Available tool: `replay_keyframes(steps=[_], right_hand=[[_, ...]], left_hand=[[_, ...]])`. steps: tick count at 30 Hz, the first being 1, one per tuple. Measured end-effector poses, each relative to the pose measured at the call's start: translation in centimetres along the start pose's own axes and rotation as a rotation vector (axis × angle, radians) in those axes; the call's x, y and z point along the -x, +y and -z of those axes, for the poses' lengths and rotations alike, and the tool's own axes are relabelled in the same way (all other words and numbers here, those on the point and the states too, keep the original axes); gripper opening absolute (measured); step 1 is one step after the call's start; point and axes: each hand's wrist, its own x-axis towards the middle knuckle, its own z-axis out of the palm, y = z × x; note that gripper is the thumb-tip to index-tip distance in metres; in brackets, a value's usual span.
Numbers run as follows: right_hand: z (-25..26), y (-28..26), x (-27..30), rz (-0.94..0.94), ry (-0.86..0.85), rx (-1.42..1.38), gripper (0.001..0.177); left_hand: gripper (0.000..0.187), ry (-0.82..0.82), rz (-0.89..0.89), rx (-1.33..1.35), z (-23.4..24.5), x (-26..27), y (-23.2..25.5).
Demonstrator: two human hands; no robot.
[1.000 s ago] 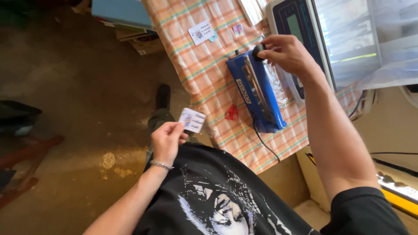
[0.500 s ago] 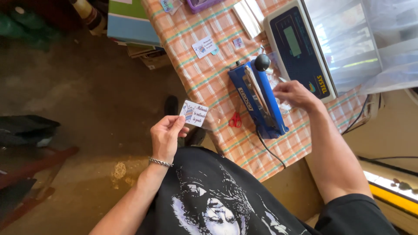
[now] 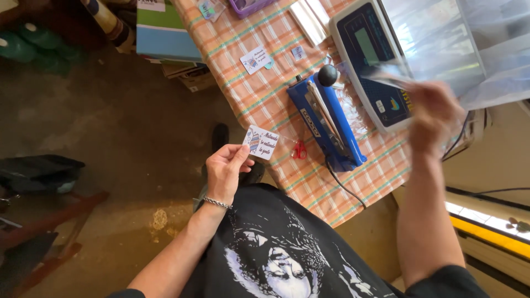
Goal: Packaging small printed photos into plastic bags and sealing them using a manual heat sealer
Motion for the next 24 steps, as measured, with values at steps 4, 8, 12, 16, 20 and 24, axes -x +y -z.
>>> replay_keyframes(steps=[4,8,12,16,20,24], right_hand=[[-7.1,0.1,-4.6,0.057,-0.251,-0.113,0.007],[-10.1,-1.6,-6.0,-0.104,-0.358,-0.01,0.04],[-9.8,-14.7,-2.4,-0.457,-0.304,-0.095,0.08],[-12.9,-7.6,7.7,-0.713,-0.383,-0.784,0.061],[-14.0,-6.5,11.7,-0.844,-0.316,-0.908,0.065],[-12.4,-6.2,10.9,-0.761,-0.388,-0.766,0.062]], left_hand=[[0.023,-0.012,0.004,-0.017,-0.6,0.6,0.7],[0.02,-0.005,0.043,0.087,-0.5,0.8,0.9],[0.018,0.011,0.156,0.307,-0.1,0.5,1.1],[0.017,-0.019,0.147,0.353,-0.6,-1.2,-1.8],[0.018,-0.077,0.174,0.333,-2.1,-0.7,-1.3],[0.023,-0.232,0.013,0.089,-1.9,-0.5,0.7]])
